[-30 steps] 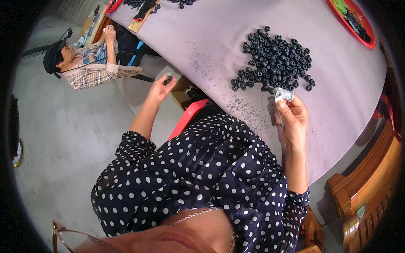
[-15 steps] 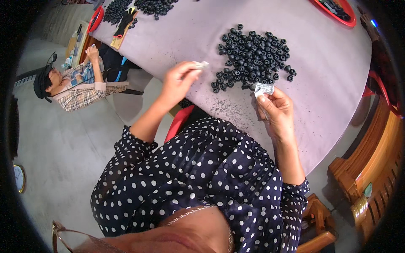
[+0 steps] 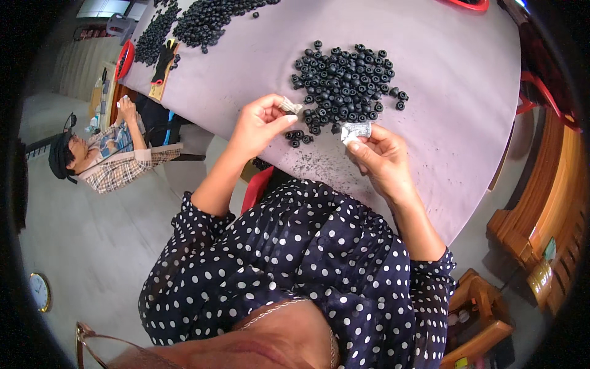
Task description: The person assembles small black plastic or rubber components by hand, fitting small grey pieces into them.
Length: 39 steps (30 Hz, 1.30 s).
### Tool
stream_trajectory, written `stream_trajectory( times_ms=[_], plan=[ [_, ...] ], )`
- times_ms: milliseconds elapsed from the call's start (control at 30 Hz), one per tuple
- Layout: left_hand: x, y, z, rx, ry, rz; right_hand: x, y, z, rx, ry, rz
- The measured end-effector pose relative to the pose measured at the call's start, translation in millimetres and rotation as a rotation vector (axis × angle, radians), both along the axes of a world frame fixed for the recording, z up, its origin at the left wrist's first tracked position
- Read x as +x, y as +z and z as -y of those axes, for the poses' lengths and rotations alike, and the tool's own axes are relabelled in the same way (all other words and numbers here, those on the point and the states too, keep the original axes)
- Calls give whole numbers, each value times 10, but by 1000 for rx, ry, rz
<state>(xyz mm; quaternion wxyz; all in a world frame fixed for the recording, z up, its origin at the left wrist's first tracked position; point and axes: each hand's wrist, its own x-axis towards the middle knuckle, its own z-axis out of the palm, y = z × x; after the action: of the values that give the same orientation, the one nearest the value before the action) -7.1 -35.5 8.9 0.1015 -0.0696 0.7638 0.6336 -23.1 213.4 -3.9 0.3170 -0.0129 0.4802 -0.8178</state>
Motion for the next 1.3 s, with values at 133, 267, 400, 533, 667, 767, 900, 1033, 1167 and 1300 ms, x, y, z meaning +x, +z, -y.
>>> stream_trajectory(
  times_ms=[133, 267, 400, 533, 667, 767, 900, 1033, 1167, 1300],
  plan=[
    [83, 217, -336, 565, 61, 163, 75, 122, 35, -3, 17, -4],
    [94, 69, -533, 1047, 100, 459, 79, 143, 25, 28, 30, -79],
    [84, 63, -636, 1091, 109, 491, 74, 173, 7, 6, 26, -108],
    [87, 81, -652, 1044, 119, 477, 78, 179, 8, 12, 29, -109],
    [110, 32, -667, 998, 143, 466, 64, 162, 8, 4, 45, -107],
    [106, 32, -673, 1013, 159, 457, 62, 133, 14, -30, 29, -88],
    [114, 22, -671, 1024, 158, 446, 63, 134, 13, -51, 28, -56],
    [124, 10, -663, 1012, 137, 424, 54, 114, -10, -41, 48, -40],
    [143, -20, -671, 1017, 158, 422, 62, 88, 0, -60, 38, -35],
    [151, -29, -703, 1016, 183, 401, 40, -35, -37, -67, 48, 14]
  ],
)
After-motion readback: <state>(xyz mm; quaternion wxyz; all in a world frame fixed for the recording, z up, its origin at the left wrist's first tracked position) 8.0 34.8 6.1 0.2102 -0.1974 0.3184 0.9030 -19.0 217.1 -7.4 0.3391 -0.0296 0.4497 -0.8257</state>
